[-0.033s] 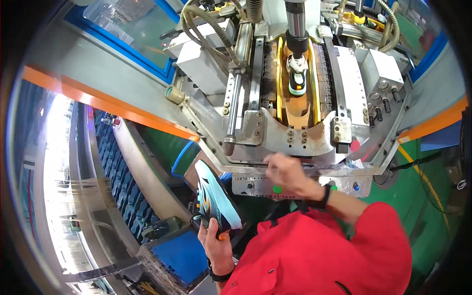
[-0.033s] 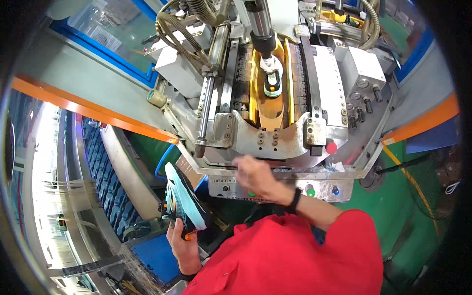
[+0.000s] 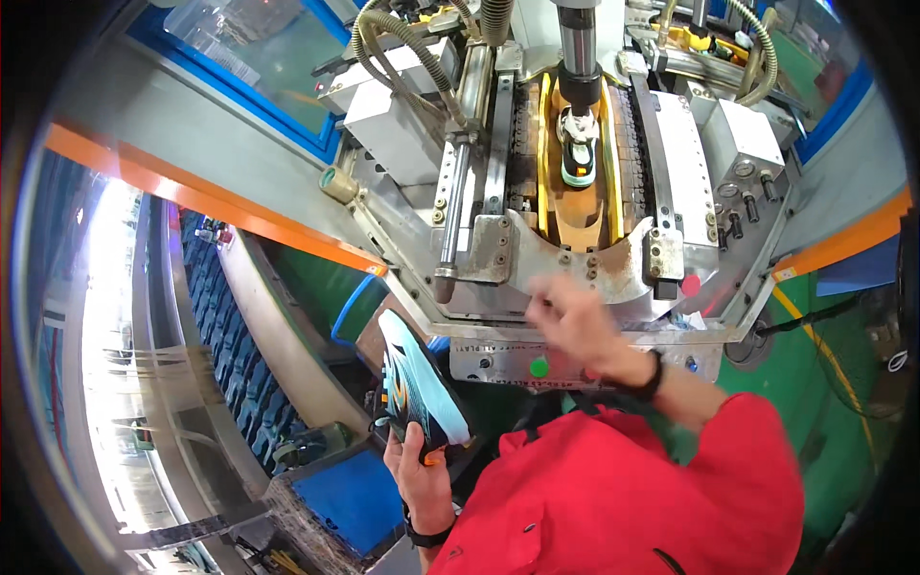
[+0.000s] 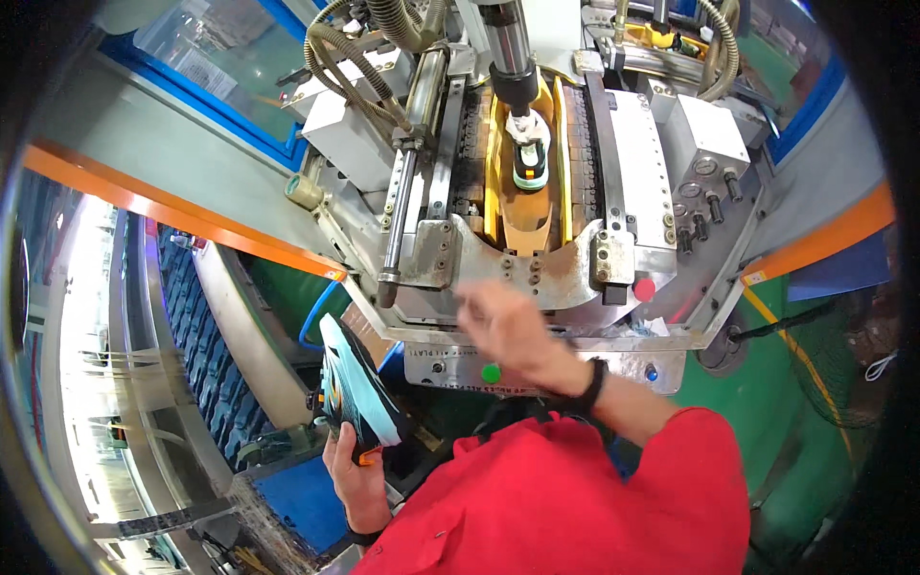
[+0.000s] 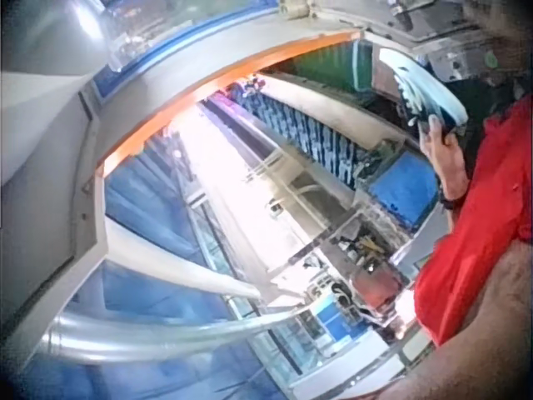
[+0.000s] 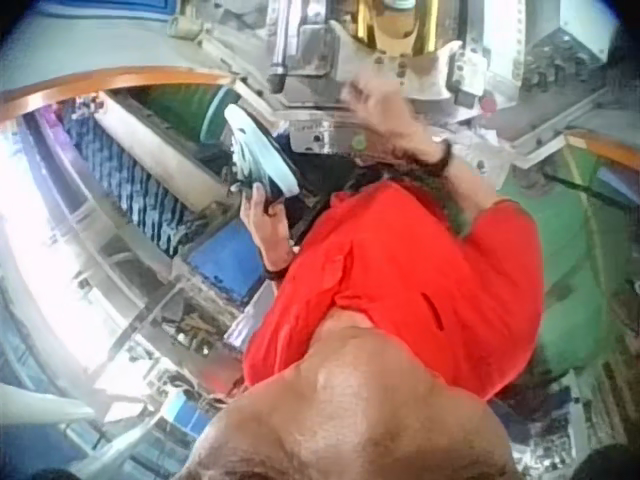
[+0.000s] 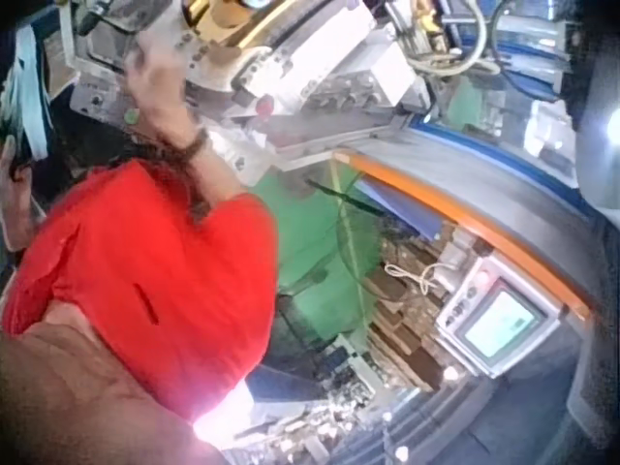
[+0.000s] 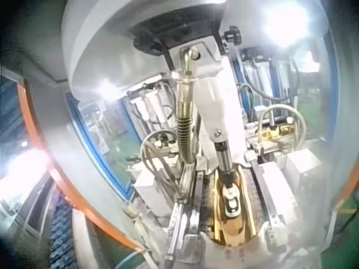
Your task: Operating a sole-pressing machine to attach soles to shoes in a factory assembly line.
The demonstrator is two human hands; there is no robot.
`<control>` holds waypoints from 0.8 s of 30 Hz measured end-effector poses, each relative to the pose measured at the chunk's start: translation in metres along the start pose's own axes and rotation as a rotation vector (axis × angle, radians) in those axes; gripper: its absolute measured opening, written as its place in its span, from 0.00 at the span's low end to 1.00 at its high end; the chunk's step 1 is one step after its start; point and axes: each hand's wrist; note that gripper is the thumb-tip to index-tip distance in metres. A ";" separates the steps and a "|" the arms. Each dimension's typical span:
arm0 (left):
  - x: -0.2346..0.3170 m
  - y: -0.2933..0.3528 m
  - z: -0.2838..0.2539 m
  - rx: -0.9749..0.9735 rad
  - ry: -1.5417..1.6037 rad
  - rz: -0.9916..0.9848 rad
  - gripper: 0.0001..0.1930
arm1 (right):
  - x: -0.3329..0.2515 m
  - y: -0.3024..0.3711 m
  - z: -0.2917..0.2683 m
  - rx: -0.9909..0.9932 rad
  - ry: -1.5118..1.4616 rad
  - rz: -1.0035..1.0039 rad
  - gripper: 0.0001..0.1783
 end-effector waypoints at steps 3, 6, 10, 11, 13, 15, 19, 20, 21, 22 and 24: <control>0.003 -0.005 0.006 -0.043 0.183 -0.055 0.17 | -0.004 -0.129 -0.091 0.494 0.550 -0.247 0.16; 0.003 -0.004 0.017 -0.102 0.260 -0.068 0.16 | -0.025 -0.256 -0.139 0.422 0.155 -0.212 0.26; -0.003 0.005 0.026 -0.100 0.288 -0.076 0.16 | -0.044 -0.306 -0.178 0.039 -0.185 0.038 0.36; -0.005 0.010 0.026 -0.088 0.293 -0.060 0.16 | -0.052 -0.301 -0.187 -0.169 -0.285 0.203 0.43; -0.017 0.012 0.021 -0.102 0.313 -0.061 0.16 | -0.040 -0.300 -0.181 -0.129 -0.322 0.126 0.42; -0.025 0.018 0.016 -0.096 0.341 -0.053 0.16 | -0.027 -0.295 -0.172 -0.062 -0.321 0.050 0.41; -0.037 0.048 -0.002 0.013 0.370 -0.022 0.17 | 0.004 -0.293 -0.155 0.029 -0.227 -0.071 0.40; -0.041 0.053 -0.007 0.029 0.380 -0.008 0.17 | 0.017 -0.295 -0.158 0.038 -0.174 -0.095 0.40; -0.048 0.059 -0.015 0.060 0.392 -0.013 0.16 | 0.030 -0.297 -0.154 0.032 -0.121 -0.116 0.39; -0.053 0.069 -0.018 0.107 0.419 -0.026 0.17 | 0.043 -0.299 -0.156 0.024 -0.065 -0.133 0.39; -0.056 0.094 -0.037 0.215 0.401 -0.058 0.19 | 0.069 -0.310 -0.155 -0.014 0.022 -0.157 0.38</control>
Point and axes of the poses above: each hand's wrist, its own y-axis away from the middle knuckle, its own z-axis out of the palm, x = y × z, and after that the axes turned 3 degrees about x, right-handed
